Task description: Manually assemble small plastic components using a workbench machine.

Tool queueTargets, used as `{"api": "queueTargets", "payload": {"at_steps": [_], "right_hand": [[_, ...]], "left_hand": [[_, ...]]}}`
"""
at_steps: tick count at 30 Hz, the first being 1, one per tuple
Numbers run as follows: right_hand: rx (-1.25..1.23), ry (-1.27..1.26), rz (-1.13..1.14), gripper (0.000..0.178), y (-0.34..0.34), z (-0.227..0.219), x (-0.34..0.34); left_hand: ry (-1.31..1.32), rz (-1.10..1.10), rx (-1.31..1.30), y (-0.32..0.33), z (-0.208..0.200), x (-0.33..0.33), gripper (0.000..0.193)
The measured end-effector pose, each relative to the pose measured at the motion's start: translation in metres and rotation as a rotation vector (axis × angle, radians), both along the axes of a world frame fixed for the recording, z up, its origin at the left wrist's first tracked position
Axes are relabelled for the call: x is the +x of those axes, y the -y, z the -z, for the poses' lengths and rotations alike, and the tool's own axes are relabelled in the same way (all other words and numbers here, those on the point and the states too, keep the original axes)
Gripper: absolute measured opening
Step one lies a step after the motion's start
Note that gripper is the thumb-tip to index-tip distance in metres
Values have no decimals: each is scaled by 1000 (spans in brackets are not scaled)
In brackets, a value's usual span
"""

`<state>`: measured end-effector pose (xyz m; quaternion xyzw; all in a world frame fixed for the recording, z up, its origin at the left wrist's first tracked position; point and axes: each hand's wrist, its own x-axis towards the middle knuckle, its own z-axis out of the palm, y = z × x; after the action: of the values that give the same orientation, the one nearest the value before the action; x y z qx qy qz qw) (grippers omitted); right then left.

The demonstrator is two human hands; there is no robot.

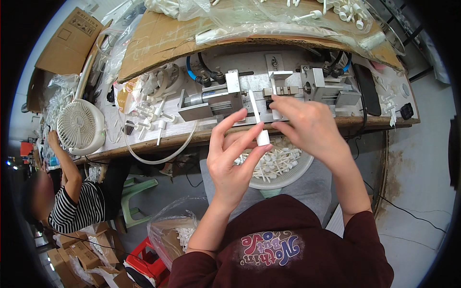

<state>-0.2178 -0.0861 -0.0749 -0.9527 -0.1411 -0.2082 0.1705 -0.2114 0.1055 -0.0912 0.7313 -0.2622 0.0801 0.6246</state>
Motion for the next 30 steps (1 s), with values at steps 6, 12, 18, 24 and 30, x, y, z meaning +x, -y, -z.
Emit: {"api": "queueTargets", "payload": {"at_steps": [6, 12, 18, 24, 30], "right_hand": [[180, 320, 120, 23, 47, -43, 44], [-233, 570, 90, 16, 111, -70, 107], [-65, -167, 143, 28, 155, -53, 132], [-98, -102, 126, 24, 165, -51, 122], [113, 143, 162, 22, 133, -51, 91]], "left_hand": [[207, 12, 194, 3, -1, 14, 38], [572, -120, 474, 29, 7, 27, 30], [548, -80, 638, 44, 22, 34, 25], [505, -72, 601, 46, 18, 39, 25], [452, -60, 601, 46, 19, 40, 25]]}}
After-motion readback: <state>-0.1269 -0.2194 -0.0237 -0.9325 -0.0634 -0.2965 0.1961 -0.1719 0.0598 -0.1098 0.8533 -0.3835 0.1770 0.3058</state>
